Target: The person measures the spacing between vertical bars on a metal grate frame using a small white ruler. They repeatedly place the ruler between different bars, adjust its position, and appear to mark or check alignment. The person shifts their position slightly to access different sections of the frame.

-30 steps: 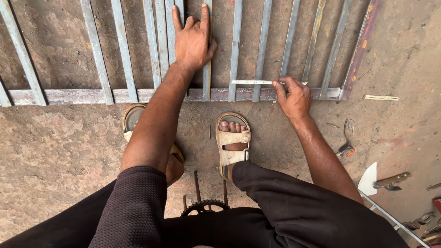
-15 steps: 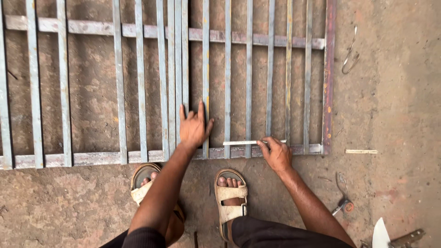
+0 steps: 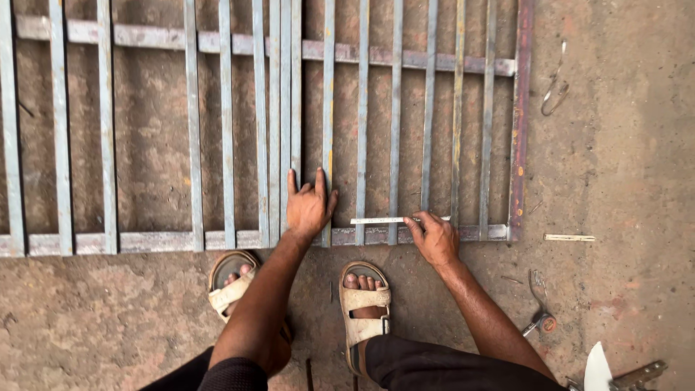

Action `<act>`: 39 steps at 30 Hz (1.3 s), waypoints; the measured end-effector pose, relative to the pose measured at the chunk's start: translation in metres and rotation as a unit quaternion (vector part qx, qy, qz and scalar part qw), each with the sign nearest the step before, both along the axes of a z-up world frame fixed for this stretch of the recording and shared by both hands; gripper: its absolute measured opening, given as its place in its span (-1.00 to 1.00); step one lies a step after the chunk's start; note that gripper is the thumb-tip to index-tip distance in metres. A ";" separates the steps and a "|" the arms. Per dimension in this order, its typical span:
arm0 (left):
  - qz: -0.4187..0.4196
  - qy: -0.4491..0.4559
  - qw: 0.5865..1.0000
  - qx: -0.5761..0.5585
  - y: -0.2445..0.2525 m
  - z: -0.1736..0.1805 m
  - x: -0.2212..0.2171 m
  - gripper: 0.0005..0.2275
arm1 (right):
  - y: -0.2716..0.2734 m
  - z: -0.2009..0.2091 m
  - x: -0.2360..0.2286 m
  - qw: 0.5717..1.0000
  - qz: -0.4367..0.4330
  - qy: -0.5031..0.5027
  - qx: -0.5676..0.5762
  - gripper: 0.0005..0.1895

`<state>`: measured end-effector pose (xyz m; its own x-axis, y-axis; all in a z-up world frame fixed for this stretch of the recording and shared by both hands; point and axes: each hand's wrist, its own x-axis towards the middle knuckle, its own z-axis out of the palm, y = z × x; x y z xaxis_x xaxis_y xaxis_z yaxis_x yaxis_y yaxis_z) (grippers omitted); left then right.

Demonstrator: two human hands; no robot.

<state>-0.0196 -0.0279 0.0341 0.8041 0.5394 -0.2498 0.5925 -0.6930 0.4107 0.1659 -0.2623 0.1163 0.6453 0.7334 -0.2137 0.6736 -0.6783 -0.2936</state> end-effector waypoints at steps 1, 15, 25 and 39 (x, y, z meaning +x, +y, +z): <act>0.003 -0.008 1.000 0.002 -0.002 0.001 -0.003 -0.31 | 0.000 0.000 0.000 0.999 -0.017 0.012 -0.026 -0.60; -0.031 -0.061 0.998 -0.005 -0.007 -0.021 -0.025 -0.32 | -0.015 -0.010 -0.024 0.997 0.074 0.009 0.027 -0.71; -0.009 -0.071 0.997 -0.013 -0.005 -0.023 -0.023 -0.34 | -0.010 -0.008 -0.029 0.997 0.073 0.025 -0.021 -0.70; 0.020 -0.052 0.998 -0.035 -0.004 -0.017 -0.014 -0.35 | -0.008 -0.011 -0.030 0.997 0.074 0.033 -0.018 -0.70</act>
<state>-0.0341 -0.0322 0.0166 0.8057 0.5557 -0.2048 0.5710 -0.6371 0.5178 0.1359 -0.2707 0.1055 0.5148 0.8103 -0.2798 0.7471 -0.5842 -0.3171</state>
